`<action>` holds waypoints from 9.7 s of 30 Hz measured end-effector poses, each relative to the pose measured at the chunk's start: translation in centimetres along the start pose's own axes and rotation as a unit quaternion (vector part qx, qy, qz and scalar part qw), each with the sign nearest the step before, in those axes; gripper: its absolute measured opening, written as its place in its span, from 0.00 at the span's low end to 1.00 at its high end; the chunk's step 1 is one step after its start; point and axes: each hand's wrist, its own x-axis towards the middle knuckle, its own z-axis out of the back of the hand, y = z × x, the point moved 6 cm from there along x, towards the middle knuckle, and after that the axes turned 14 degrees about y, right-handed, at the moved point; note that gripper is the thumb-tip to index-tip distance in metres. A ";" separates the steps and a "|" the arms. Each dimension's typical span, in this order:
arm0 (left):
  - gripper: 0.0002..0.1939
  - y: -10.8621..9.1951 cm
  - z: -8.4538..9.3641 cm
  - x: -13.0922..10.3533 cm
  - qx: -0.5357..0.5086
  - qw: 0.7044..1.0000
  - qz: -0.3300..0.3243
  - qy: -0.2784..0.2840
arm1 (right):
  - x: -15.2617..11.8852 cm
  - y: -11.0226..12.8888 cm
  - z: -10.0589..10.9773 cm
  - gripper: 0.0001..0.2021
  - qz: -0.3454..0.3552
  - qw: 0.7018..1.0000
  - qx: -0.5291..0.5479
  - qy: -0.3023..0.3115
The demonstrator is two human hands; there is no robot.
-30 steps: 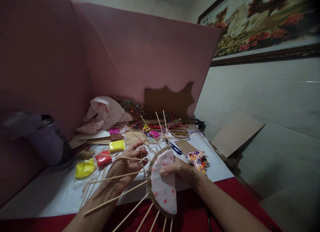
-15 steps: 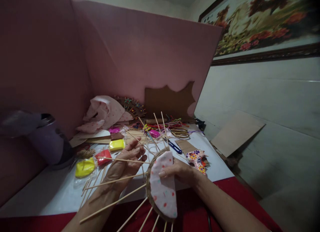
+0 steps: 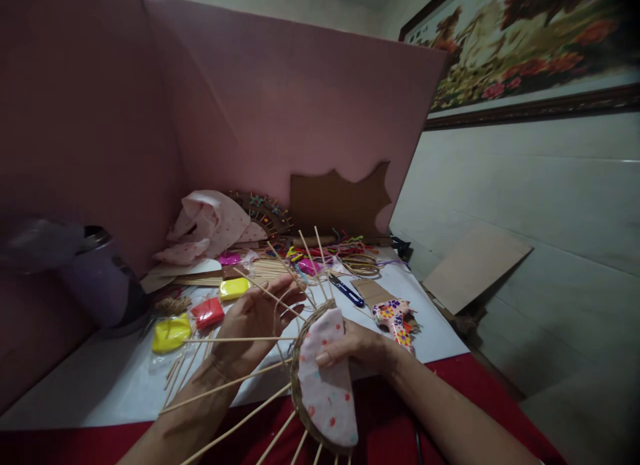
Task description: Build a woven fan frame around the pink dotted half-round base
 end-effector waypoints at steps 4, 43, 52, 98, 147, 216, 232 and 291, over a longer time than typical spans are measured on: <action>0.18 0.0 -0.1 0.0 -0.021 1.000 -0.006 0.010 | 0.0 -0.1 0.2 0.13 0.001 1.000 -0.005 -0.004; 0.07 0.3 1.8 0.6 0.174 0.983 0.017 -0.063 | -0.4 5.3 2.6 0.12 0.209 0.932 -0.181 -0.233; 0.09 0.5 1.6 0.7 0.174 0.983 0.019 -0.052 | 0.0 4.2 3.5 0.11 0.226 0.935 -0.106 -0.252; 0.10 1.7 0.6 -0.2 0.087 0.991 0.098 -0.004 | -1.1 2.4 3.4 0.14 0.183 0.942 0.102 -0.262; 0.15 -1.6 1.0 -0.3 -0.028 0.993 -0.072 -0.090 | 0.0 1.2 1.4 0.14 0.106 0.979 0.050 -0.167; 0.09 4.0 -0.2 -0.3 0.182 0.975 0.123 0.038 | -1.8 2.5 5.2 0.12 0.232 0.895 0.172 -0.339; 0.05 2.4 0.5 -0.7 0.251 0.964 0.070 -0.060 | -2.4 3.0 6.4 0.04 0.290 0.866 0.191 -0.359; 0.14 -0.3 1.4 -0.6 0.013 0.991 -0.043 -0.127 | -0.6 2.1 2.5 0.11 0.161 0.961 0.080 -0.212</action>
